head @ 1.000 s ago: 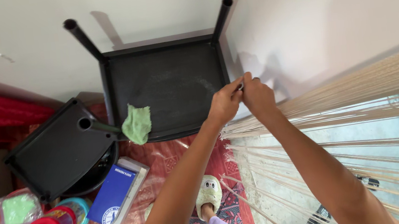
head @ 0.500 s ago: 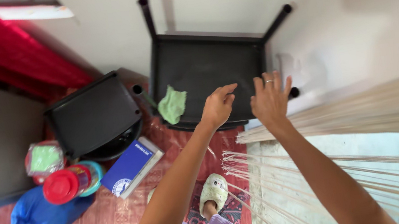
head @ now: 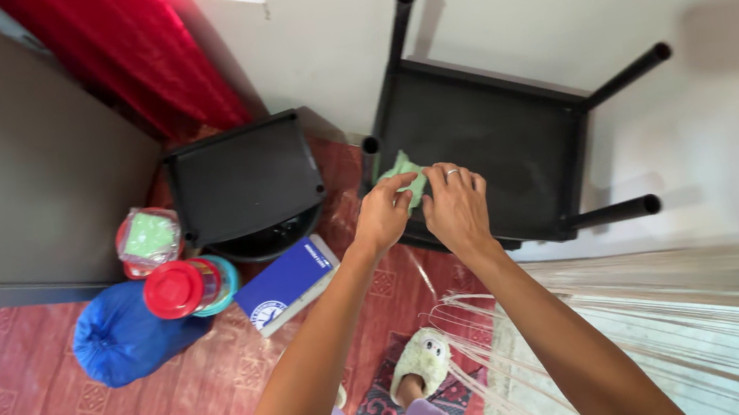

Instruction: The person assembles a black plastic stool by inserting cylindrical legs into the tray base, wiping the surface with a green cloth, and stacking the finished unit with another. The person handles the tray, legs, and cloth throughout the process.

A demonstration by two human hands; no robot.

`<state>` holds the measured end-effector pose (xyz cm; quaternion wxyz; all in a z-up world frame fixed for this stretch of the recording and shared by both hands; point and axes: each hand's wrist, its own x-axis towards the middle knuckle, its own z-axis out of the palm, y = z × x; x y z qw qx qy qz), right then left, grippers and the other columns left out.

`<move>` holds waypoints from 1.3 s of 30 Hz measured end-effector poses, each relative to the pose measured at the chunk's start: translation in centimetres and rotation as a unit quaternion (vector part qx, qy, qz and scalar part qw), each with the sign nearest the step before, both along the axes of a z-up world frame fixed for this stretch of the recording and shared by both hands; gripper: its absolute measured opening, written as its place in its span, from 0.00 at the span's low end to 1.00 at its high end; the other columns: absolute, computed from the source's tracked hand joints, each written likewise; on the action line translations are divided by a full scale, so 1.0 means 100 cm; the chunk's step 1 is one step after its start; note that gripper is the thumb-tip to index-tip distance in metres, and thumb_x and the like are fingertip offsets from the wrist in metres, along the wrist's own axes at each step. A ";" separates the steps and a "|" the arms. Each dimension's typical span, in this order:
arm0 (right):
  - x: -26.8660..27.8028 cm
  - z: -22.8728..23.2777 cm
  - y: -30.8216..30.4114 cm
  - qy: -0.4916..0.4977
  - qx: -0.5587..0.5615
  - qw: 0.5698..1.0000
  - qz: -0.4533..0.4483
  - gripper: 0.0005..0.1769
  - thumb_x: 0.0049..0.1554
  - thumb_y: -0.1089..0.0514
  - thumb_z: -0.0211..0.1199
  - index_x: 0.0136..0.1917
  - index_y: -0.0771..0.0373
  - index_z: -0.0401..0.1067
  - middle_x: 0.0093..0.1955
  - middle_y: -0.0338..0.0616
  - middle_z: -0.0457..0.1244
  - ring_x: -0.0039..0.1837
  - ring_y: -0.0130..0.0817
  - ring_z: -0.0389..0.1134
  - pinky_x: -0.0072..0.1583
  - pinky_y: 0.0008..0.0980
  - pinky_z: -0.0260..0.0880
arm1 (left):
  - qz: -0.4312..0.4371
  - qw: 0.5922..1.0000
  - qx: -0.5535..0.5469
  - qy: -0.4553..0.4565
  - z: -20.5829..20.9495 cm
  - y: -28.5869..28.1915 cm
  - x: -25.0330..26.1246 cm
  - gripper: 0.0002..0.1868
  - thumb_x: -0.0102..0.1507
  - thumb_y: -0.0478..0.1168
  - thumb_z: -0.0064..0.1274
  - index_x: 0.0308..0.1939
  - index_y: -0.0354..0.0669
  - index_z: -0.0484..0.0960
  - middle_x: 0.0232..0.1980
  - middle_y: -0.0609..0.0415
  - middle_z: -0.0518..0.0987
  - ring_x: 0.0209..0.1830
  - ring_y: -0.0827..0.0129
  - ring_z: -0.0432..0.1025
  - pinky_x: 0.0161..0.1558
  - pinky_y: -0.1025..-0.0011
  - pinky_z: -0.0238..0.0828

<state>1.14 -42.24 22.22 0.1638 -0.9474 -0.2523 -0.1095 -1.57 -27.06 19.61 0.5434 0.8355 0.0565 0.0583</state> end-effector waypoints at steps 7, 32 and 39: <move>-0.017 0.015 0.081 0.033 0.044 0.998 0.025 0.20 0.53 0.60 0.67 0.59 0.59 0.71 0.57 0.49 0.66 0.60 0.48 0.67 0.56 0.47 0.65 | 0.020 1.000 -0.014 0.014 0.009 0.078 -0.023 0.17 0.65 0.34 0.50 0.57 0.46 0.83 0.56 0.46 0.82 0.52 0.54 0.78 0.54 0.63 0.74; 0.013 -0.169 0.284 0.164 0.129 0.978 -0.005 0.16 0.56 0.60 0.63 0.58 0.62 0.70 0.58 0.53 0.65 0.59 0.57 0.69 0.59 0.49 0.70 | 0.103 0.988 -0.006 0.114 -0.137 0.318 -0.055 0.17 0.66 0.37 0.50 0.59 0.47 0.82 0.57 0.48 0.81 0.55 0.57 0.78 0.58 0.64 0.73; 0.049 -0.291 0.296 0.168 0.096 0.981 0.001 0.15 0.57 0.60 0.63 0.58 0.60 0.71 0.59 0.53 0.65 0.59 0.58 0.68 0.58 0.50 0.70 | 0.115 0.982 0.033 0.146 -0.262 0.322 -0.025 0.17 0.65 0.37 0.51 0.58 0.50 0.82 0.58 0.50 0.80 0.59 0.56 0.75 0.60 0.61 0.71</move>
